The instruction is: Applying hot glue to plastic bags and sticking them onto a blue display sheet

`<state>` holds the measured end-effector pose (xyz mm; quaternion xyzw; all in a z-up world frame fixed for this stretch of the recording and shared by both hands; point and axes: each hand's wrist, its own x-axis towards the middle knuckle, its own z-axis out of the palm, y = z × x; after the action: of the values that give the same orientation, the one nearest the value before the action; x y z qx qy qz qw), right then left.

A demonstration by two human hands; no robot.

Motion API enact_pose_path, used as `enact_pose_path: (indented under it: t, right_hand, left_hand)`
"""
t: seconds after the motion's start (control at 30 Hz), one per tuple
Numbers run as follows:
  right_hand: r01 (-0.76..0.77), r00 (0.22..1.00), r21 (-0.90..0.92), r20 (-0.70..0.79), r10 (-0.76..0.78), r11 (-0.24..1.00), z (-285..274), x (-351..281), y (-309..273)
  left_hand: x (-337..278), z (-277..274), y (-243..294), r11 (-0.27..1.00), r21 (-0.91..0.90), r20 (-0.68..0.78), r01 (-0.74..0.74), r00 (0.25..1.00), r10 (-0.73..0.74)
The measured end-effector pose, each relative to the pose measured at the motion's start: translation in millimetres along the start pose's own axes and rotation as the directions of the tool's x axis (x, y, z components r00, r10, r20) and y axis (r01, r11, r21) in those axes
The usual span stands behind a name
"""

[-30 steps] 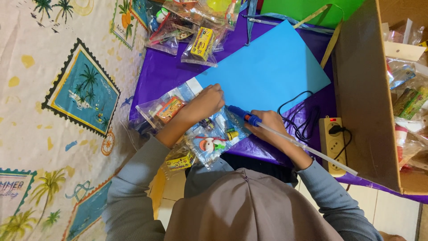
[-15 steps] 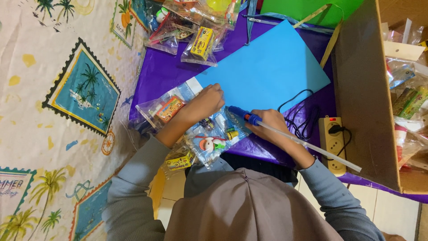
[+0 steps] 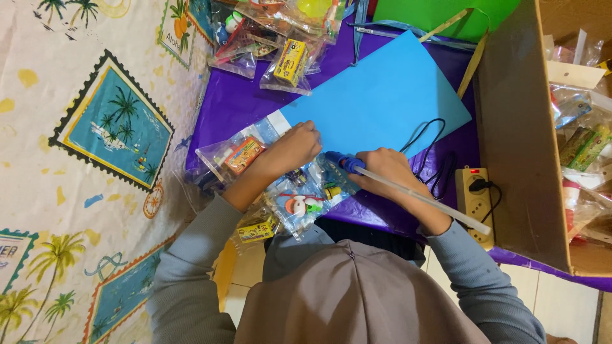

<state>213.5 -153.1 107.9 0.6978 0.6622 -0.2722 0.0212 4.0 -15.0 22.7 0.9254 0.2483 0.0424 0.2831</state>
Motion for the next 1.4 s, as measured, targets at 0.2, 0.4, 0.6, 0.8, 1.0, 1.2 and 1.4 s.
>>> enact_pose_path:
  t: [0.2, 0.4, 0.6, 0.8, 1.0, 1.2, 1.4]
  right_hand:
    - [-0.028, 1.000, 0.094, 0.011, 0.027, 0.995, -31, -16, -5]
    - [0.033, 0.990, 0.213, -0.143, -0.003, 0.977, -25, -29, 31]
    - [0.213, 0.938, 0.152, -0.308, -0.159, 0.965, 14, -18, 67]
    - [0.299, 0.874, -0.049, -0.386, -0.294, 0.953, 12, -13, 62]
    - [0.242, 0.934, -0.173, -0.225, -0.277, 0.955, 23, 5, 85]
    - [0.195, 0.964, -0.099, -0.164, -0.210, 0.976, -4, -5, 67]
    - [0.187, 0.959, -0.086, -0.199, -0.201, 0.979, 3, -7, 70]
  left_hand:
    - [-11, -1, 13, 0.998, 0.058, -0.026, -0.013, 1.000, 0.014]
    - [-15, 49, 15, 0.968, 0.251, -0.098, 0.024, 0.995, 0.000]
    - [-16, 70, 44, 0.929, 0.319, -0.202, 0.189, 0.971, -0.128]
    - [-14, 90, 57, 0.866, 0.404, -0.227, 0.295, 0.949, -0.217]
    - [-9, 92, 58, 0.820, 0.484, -0.270, 0.304, 0.944, -0.191]
    - [-2, 97, 39, 0.889, 0.371, -0.252, 0.269, 0.950, -0.182]
    - [-7, 74, 56, 0.888, 0.367, -0.272, 0.277, 0.945, -0.182]
